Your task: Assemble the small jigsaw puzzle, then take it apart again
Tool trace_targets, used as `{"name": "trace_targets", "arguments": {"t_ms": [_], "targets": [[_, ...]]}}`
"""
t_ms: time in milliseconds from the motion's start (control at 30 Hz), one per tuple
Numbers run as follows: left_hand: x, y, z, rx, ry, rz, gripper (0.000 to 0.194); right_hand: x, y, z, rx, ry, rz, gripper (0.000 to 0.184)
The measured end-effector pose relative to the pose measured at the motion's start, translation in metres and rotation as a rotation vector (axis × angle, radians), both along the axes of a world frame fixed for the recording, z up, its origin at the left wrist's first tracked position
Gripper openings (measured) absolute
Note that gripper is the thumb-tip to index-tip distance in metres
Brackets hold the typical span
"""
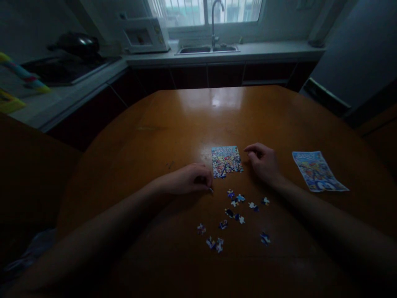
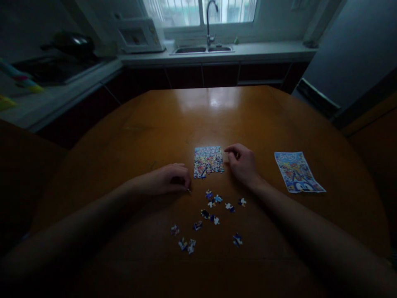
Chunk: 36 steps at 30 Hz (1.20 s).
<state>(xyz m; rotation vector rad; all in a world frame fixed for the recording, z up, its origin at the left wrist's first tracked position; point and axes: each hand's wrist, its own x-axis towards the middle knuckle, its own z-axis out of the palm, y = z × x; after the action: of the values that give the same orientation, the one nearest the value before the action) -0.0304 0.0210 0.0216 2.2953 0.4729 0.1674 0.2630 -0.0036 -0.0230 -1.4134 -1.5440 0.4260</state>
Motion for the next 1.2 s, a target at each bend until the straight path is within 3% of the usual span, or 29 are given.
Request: {"name": "trace_targets", "arguments": {"t_ms": [300, 500, 700, 833, 1067, 1200], "targets": [[0.002, -0.001, -0.011, -0.1, -0.106, 0.156, 0.016, 0.0, -0.001, -0.001, -0.015, -0.003, 0.03, 0.019], [0.002, 0.0, -0.009, -0.132, -0.159, 0.136, 0.021, 0.0, 0.0, -0.001, -0.013, -0.003, 0.036, 0.019], [0.004, -0.003, -0.005, -0.063, -0.173, 0.112, 0.029, -0.002, -0.001, 0.001, -0.016, -0.008, 0.034, 0.019], [0.007, -0.007, -0.008, -0.1, -0.173, 0.264, 0.022, -0.001, -0.002, 0.002, 0.011, -0.038, 0.053, 0.018], [0.018, -0.017, -0.021, -0.276, -0.4, 0.45, 0.014, -0.018, -0.021, 0.016, 0.183, -0.09, 0.304, 0.013], [0.025, -0.028, -0.02, -0.302, -0.435, 0.477, 0.016, -0.039, -0.041, 0.018, 0.054, -0.028, 0.524, 0.008]]}}
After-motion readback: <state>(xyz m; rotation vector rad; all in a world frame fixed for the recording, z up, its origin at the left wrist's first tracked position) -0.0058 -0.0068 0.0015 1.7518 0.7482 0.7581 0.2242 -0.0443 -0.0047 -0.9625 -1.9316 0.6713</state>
